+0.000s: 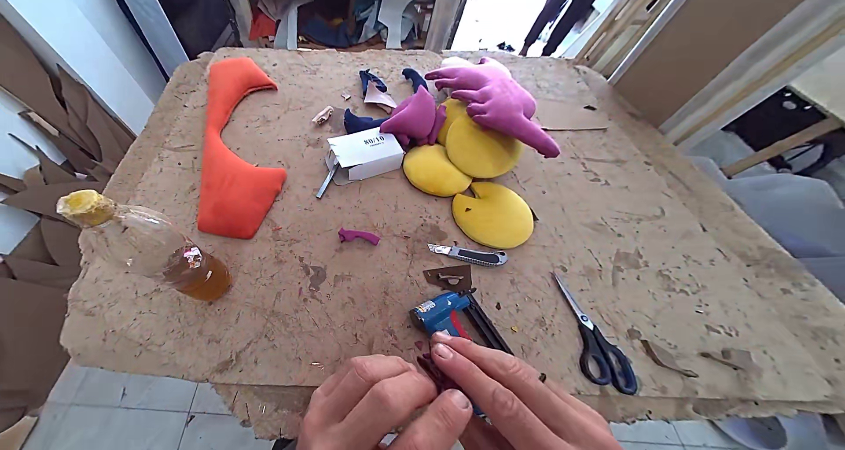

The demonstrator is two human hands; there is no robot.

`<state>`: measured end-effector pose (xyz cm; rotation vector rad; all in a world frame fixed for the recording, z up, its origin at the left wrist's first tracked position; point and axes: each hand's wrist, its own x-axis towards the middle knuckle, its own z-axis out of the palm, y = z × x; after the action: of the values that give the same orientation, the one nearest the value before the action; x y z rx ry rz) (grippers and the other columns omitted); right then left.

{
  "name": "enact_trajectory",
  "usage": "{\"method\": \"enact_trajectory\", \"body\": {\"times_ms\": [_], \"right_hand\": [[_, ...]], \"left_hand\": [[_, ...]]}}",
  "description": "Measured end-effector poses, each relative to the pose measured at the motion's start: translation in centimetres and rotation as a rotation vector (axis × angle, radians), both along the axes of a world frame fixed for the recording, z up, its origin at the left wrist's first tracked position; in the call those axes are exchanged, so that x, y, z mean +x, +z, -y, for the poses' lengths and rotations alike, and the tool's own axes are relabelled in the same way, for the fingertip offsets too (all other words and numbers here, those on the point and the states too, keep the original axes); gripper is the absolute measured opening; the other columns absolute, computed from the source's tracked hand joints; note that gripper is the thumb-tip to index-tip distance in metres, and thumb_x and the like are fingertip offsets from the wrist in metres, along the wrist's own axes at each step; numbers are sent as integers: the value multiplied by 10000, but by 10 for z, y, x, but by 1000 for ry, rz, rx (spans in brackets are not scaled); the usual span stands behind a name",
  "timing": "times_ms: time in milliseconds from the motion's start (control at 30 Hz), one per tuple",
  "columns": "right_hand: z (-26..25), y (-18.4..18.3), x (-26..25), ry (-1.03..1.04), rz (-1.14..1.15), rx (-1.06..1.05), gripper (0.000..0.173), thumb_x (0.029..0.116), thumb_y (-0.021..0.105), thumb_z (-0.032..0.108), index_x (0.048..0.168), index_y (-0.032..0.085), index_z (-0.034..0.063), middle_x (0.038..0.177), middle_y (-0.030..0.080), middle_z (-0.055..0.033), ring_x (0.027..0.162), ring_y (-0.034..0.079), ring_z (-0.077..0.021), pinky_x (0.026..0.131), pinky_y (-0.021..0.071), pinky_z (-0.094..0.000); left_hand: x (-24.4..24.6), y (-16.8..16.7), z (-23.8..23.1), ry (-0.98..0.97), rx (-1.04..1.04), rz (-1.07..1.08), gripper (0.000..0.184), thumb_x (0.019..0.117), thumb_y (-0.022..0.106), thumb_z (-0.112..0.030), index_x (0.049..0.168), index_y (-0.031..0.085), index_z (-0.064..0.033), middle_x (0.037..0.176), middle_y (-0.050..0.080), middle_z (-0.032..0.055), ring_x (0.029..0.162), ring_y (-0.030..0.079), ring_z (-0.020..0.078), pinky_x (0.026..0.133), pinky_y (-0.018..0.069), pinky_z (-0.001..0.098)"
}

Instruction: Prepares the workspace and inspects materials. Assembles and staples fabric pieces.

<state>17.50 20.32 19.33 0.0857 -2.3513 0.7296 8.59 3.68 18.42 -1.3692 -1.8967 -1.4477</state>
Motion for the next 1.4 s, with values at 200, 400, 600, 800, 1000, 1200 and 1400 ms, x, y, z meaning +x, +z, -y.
{"method": "enact_trajectory", "body": {"times_ms": [200,400,600,800,1000,1200,1400], "right_hand": [[-3,6,-3,75,11,13,222,993,686,190,1196,721,107,1043,759,-74,990,722,-93,830,588,-196],[3,6,-1,131,-53,-42,283,978,714,280,1159,680,65,1081,741,-74,997,707,-55,810,568,-146],[20,3,-3,228,-147,-337,270,941,767,229,1141,687,65,1090,723,-11,1005,700,-31,840,594,-150],[26,-5,-6,227,-95,-480,261,949,757,217,1164,687,86,1079,712,8,973,703,-24,819,610,-160],[11,9,-13,569,124,-865,219,1017,660,248,1159,715,90,959,741,-9,806,720,-62,711,631,-224],[7,12,-14,608,190,-985,231,1038,619,207,1199,710,68,967,751,-24,787,724,-81,695,637,-249],[3,19,-13,578,217,-838,297,1093,509,236,1169,695,18,925,731,-41,778,708,-65,687,625,-238]], "left_hand": [[-1,6,6,-37,9,-8,92,953,696,-88,1040,693,-59,1001,718,66,1030,711,159,925,609,281],[-2,13,10,-30,51,79,86,1004,654,-145,1001,683,-65,983,700,55,996,702,127,889,605,250],[2,23,12,-255,153,575,193,1034,619,-215,1002,702,-44,956,679,38,910,654,40,772,556,172],[2,19,11,-267,168,726,192,1023,631,-189,1000,721,-21,931,692,35,875,638,40,748,534,188],[-24,18,14,-135,100,263,153,1034,623,-231,1035,703,-101,994,698,7,947,676,63,824,581,204],[-31,22,19,-315,93,449,232,1008,660,-181,1208,668,-63,1073,724,42,973,698,101,861,607,265],[-42,36,17,-369,-34,374,238,998,684,-202,1168,728,-41,1077,718,48,971,694,84,843,616,237]]}}
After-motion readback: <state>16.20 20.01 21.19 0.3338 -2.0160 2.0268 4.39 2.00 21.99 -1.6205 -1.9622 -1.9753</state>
